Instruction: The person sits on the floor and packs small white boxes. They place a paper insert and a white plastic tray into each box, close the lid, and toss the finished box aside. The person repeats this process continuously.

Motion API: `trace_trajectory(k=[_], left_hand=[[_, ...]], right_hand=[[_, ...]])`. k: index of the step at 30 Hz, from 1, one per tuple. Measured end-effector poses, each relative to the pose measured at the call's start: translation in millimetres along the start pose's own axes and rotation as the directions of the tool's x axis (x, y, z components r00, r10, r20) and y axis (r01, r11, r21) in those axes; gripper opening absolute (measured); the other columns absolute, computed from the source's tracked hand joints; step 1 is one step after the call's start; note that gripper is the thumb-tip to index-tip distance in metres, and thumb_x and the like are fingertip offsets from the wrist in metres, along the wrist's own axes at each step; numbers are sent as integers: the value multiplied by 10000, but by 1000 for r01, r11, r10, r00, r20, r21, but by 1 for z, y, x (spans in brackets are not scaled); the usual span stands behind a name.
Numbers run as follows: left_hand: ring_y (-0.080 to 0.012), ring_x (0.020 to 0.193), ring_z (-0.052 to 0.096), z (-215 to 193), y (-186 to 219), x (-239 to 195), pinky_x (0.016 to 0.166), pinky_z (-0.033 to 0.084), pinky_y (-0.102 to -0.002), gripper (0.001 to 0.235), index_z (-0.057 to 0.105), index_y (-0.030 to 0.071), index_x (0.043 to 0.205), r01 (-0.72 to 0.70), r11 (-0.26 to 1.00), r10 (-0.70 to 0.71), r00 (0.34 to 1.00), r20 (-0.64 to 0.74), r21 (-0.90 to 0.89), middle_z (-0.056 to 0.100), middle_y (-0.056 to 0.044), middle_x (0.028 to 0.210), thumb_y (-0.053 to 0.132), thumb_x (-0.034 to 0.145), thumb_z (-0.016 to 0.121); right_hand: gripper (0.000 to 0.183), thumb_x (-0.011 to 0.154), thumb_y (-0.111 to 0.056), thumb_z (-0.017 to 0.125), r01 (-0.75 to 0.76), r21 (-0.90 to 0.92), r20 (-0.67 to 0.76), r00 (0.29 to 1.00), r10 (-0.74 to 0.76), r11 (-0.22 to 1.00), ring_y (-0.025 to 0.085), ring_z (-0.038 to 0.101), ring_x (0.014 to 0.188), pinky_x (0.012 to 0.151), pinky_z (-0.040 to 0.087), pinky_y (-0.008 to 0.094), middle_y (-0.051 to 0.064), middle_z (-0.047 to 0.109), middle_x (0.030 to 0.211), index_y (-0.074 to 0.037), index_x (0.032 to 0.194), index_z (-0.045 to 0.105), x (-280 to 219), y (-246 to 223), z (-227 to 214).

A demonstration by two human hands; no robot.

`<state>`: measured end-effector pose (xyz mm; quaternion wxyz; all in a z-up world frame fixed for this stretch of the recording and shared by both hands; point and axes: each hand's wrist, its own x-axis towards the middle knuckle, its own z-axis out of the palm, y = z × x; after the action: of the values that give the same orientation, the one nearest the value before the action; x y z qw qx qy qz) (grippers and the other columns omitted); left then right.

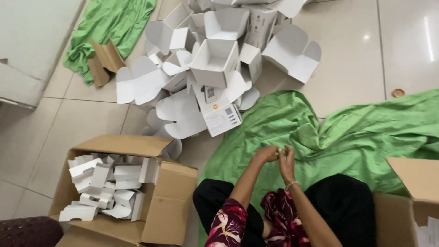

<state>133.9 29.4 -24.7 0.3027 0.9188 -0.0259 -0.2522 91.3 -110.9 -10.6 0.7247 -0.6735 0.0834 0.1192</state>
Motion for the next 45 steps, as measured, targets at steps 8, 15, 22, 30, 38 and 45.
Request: trace_trajectory(k=[8, 15, 22, 30, 38, 45], left_hand=[[-341, 1237, 561, -267, 53, -69, 1039, 498, -447, 386, 620, 31, 1224, -27, 934, 332, 428, -841, 355, 594, -167, 1260, 35, 840, 663], [-331, 1476, 330, -320, -20, -50, 1181, 311, -523, 908, 395, 102, 1542, 636, 588, 158, 514, -843, 499, 426, -140, 1561, -61, 680, 632], [-224, 1043, 635, -285, 5, -77, 1184, 362, -509, 128, 609, 116, 995, 465, 553, 514, 463, -722, 692, 608, -51, 992, 126, 875, 652], [-214, 908, 638, -139, 150, -135, 757, 495, -373, 174, 595, 138, 1078, 134, 650, 642, 429, -635, 748, 592, -54, 961, 178, 911, 617], [-229, 879, 639, 83, 152, -131, 703, 499, -396, 291, 593, 168, 1140, -19, 779, 432, 741, -515, 627, 602, -36, 962, 226, 859, 636], [-250, 930, 658, 128, 111, -126, 725, 526, -424, 320, 568, 145, 1232, -106, 756, 449, 802, -395, 646, 610, -46, 1012, 199, 919, 602]], right_hand=[[1151, 816, -762, 563, 580, -758, 586, 806, -82, 298, 448, -168, 1504, 1155, -9, 621, 192, -195, 1651, -191, 1599, -59, -72, 58, -12], [1221, 787, -798, 615, 387, -906, 415, 893, 173, 173, 420, -166, 1549, 1225, 1, 585, 161, -200, 1686, -235, 1613, -85, -84, 45, -3], [1165, 835, -722, 654, 438, -882, 472, 806, 357, 178, 435, -188, 1551, 1247, 10, 574, 186, -213, 1696, -252, 1640, -45, -43, 29, -10], [674, 995, -556, 473, -135, -13, 150, 979, 136, 991, 246, 649, 1150, 946, 528, 418, 47, 516, 1419, -138, 1516, 382, 0, -6, -87], [442, 1036, -352, 592, 253, -173, -133, 952, -277, 952, 185, 674, 1064, 876, 535, 321, 101, 680, 1261, -43, 1352, 561, -78, -78, -173], [216, 970, -224, 695, 438, -758, 246, 878, -410, 484, 314, 659, 1097, 973, 521, 410, 118, 702, 1103, -95, 1143, 690, -162, -107, -156]])
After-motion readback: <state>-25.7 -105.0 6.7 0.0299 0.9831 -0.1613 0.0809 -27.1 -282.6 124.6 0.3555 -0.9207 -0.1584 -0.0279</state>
